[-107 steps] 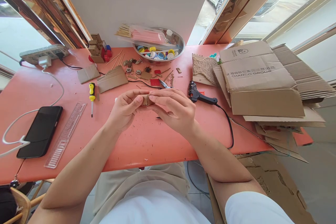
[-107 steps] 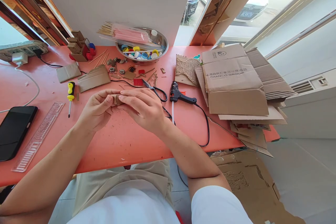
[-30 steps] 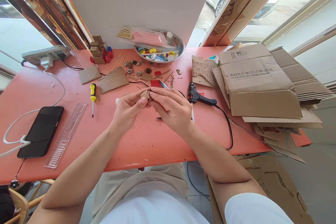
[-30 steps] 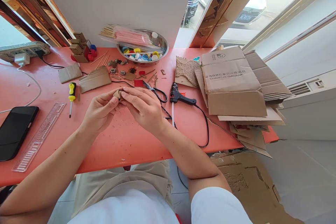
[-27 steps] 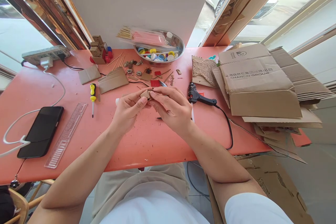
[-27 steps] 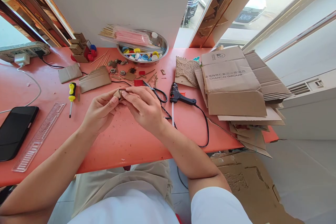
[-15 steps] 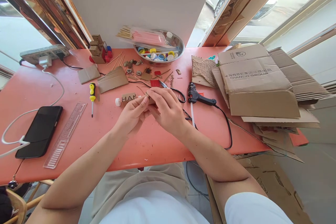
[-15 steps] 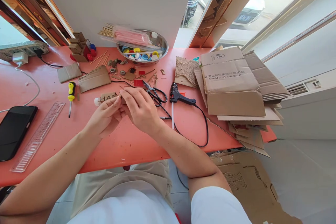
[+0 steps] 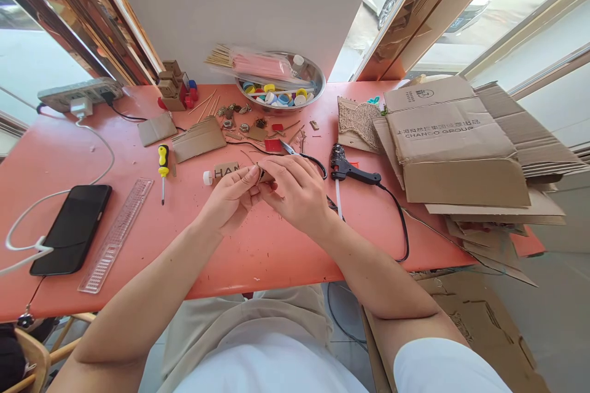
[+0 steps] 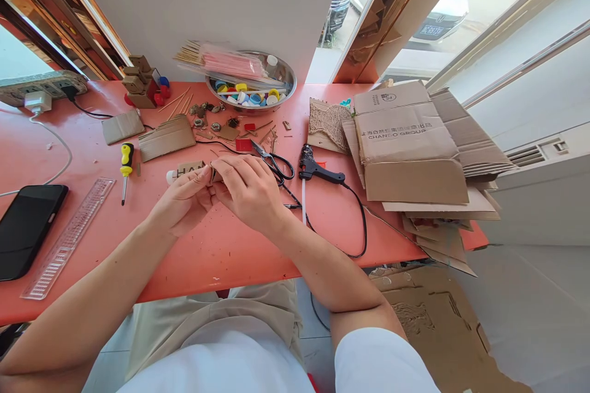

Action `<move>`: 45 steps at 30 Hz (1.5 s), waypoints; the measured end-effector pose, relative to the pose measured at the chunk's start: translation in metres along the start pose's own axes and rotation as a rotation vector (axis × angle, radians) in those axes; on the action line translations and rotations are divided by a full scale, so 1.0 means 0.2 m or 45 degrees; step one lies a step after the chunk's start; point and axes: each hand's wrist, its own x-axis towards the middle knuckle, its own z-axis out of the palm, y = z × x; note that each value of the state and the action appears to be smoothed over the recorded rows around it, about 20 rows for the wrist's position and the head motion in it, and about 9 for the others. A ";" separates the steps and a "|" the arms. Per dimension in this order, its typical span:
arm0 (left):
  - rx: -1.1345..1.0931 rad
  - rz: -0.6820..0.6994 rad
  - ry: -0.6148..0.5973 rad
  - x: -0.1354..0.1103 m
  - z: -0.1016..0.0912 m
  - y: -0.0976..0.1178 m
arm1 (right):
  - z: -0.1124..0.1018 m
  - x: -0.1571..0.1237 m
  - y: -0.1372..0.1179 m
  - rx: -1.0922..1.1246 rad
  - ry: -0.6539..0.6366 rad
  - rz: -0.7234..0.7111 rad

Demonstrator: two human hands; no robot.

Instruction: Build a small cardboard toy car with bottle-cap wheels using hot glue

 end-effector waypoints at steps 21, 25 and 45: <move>-0.090 -0.054 -0.031 -0.01 0.03 0.00 | -0.04 -0.03 0.08 0.225 -0.230 0.145; -0.081 -0.066 -0.047 -0.01 0.02 0.00 | -0.04 -0.03 0.08 0.237 -0.191 0.171; -0.040 0.046 -0.118 -0.02 0.07 -0.03 | -0.04 -0.02 0.07 0.096 -0.120 0.041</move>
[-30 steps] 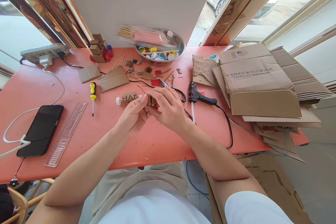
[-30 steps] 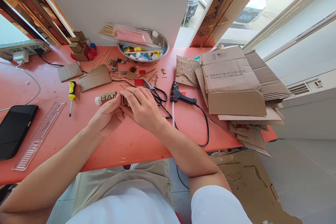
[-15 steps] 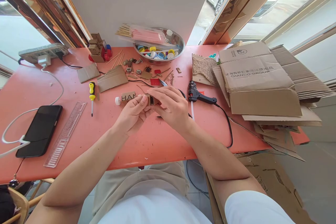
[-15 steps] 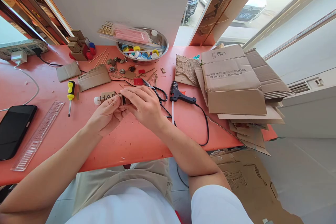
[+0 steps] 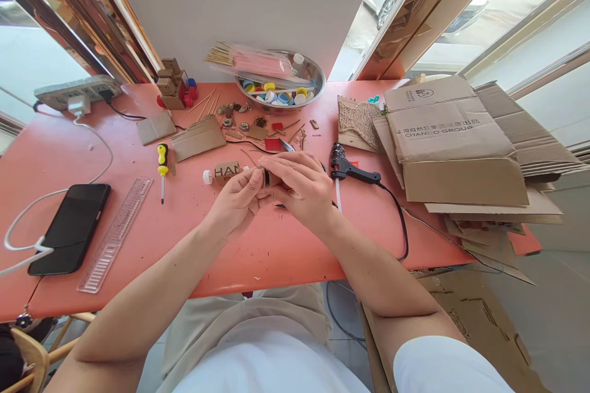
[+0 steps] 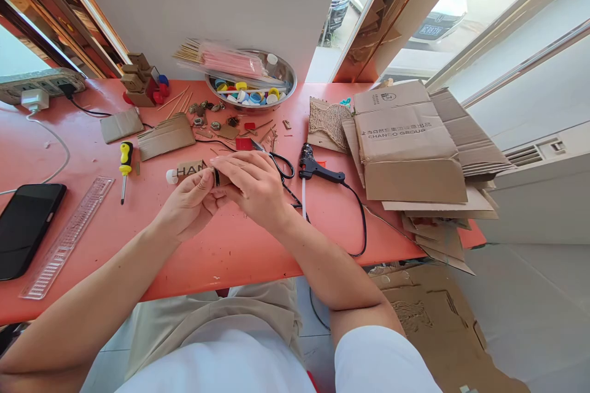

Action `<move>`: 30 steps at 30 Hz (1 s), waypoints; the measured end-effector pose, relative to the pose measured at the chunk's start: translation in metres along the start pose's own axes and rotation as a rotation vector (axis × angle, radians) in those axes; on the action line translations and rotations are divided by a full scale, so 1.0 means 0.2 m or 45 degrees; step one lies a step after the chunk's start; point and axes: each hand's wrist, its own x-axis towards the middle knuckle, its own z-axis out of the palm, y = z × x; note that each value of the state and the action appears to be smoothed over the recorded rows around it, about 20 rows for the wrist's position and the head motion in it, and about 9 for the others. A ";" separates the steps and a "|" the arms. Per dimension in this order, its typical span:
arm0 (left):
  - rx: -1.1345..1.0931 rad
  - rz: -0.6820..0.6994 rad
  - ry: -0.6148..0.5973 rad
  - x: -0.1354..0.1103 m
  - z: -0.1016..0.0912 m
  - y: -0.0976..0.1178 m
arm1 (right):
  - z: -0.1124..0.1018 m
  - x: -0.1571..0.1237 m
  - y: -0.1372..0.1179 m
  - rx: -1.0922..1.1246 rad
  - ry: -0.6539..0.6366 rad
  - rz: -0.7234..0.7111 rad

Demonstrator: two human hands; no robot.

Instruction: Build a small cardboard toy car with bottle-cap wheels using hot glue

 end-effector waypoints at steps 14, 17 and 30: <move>0.100 0.148 -0.008 -0.03 0.07 0.03 | -0.03 0.03 -0.01 0.080 0.140 -0.042; 0.170 0.208 -0.006 -0.04 0.07 0.04 | -0.04 0.04 0.00 0.103 0.172 -0.094; 0.308 0.339 0.175 -0.04 0.05 0.02 | -0.06 0.04 -0.01 -0.023 0.137 -0.172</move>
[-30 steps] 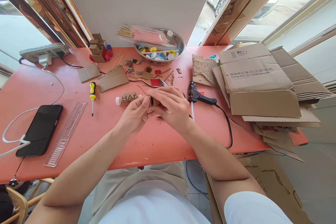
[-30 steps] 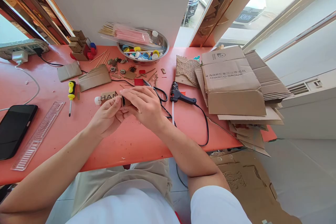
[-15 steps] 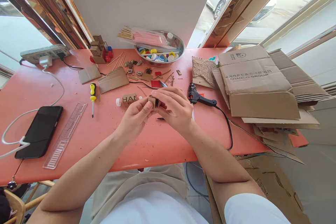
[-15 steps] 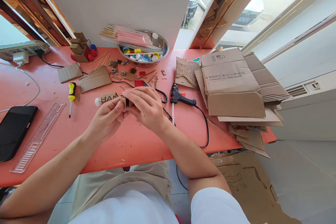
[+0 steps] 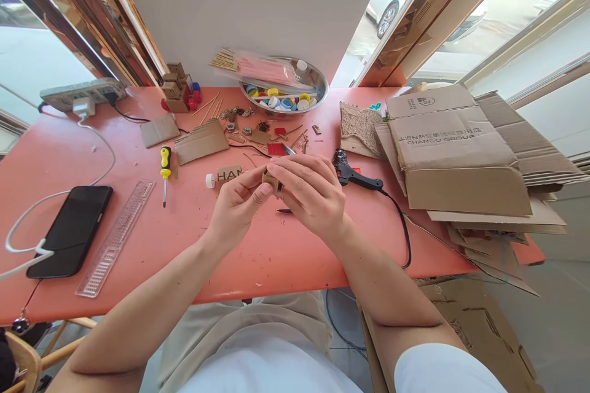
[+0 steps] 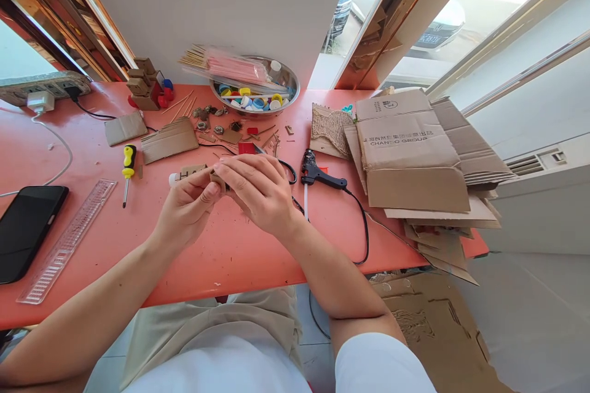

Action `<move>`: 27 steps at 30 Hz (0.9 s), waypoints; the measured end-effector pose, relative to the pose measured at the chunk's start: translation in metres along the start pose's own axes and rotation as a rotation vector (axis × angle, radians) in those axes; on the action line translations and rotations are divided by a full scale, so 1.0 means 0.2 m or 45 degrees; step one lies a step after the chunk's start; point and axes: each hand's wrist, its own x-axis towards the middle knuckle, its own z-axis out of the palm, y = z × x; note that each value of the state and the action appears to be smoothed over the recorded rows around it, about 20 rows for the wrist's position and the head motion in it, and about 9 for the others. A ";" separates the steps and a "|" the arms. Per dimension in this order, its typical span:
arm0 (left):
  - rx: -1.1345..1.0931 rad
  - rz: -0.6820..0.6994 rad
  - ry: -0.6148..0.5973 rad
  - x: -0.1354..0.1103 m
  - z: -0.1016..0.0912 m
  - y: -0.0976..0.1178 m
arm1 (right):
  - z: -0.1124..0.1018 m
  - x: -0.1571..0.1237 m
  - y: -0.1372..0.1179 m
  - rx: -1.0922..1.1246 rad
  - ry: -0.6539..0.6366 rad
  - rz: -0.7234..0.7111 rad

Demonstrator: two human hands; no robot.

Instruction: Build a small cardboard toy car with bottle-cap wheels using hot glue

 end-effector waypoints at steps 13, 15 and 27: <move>0.096 0.043 -0.171 0.02 -0.01 0.04 | -0.02 0.00 0.01 0.205 0.023 0.023; 0.091 0.051 -0.139 0.02 -0.01 0.04 | -0.02 -0.01 0.02 0.162 -0.010 0.030; 0.028 -0.043 -0.127 0.00 -0.02 0.03 | -0.02 0.02 0.01 0.297 0.093 -0.029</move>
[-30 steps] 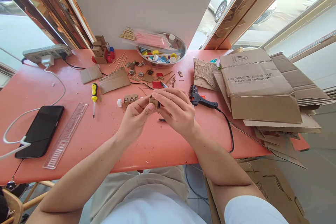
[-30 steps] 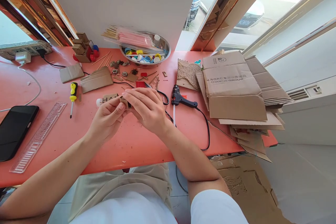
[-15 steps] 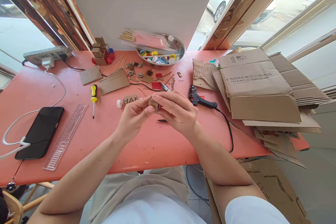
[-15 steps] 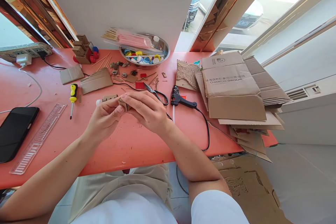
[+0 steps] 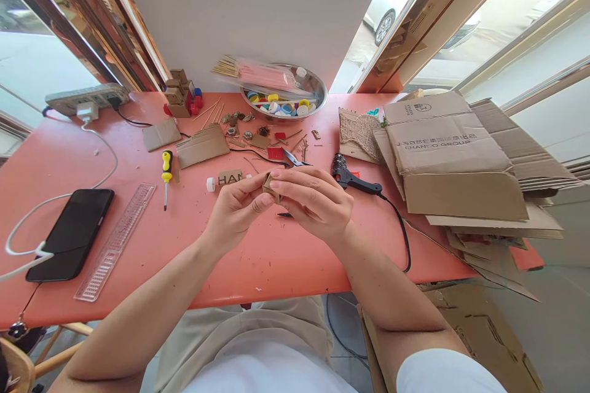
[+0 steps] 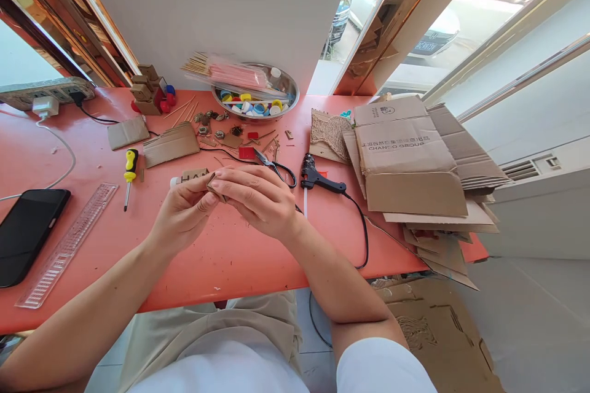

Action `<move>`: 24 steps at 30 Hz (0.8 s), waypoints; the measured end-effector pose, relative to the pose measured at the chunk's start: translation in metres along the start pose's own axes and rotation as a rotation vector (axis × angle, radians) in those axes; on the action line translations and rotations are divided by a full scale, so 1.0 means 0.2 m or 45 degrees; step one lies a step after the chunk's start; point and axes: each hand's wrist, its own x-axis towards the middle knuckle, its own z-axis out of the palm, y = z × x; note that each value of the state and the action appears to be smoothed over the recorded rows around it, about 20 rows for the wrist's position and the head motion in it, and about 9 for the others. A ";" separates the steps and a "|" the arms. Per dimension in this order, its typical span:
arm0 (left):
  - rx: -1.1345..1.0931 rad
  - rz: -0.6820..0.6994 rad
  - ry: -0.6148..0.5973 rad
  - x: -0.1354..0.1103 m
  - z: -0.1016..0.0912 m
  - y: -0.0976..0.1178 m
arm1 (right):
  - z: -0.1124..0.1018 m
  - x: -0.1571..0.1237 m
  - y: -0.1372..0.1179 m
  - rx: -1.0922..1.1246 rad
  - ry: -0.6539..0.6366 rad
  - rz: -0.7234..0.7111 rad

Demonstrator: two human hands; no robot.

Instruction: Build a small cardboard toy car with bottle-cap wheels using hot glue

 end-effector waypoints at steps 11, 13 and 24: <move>0.075 0.086 -0.067 0.02 -0.01 0.01 | -0.01 0.00 -0.02 -0.216 -0.095 0.117; 0.044 0.089 -0.041 0.02 -0.01 0.00 | 0.00 0.01 -0.02 -0.166 -0.053 0.117; 0.182 0.120 -0.017 0.02 -0.01 0.00 | -0.02 0.02 0.00 -0.091 -0.044 0.036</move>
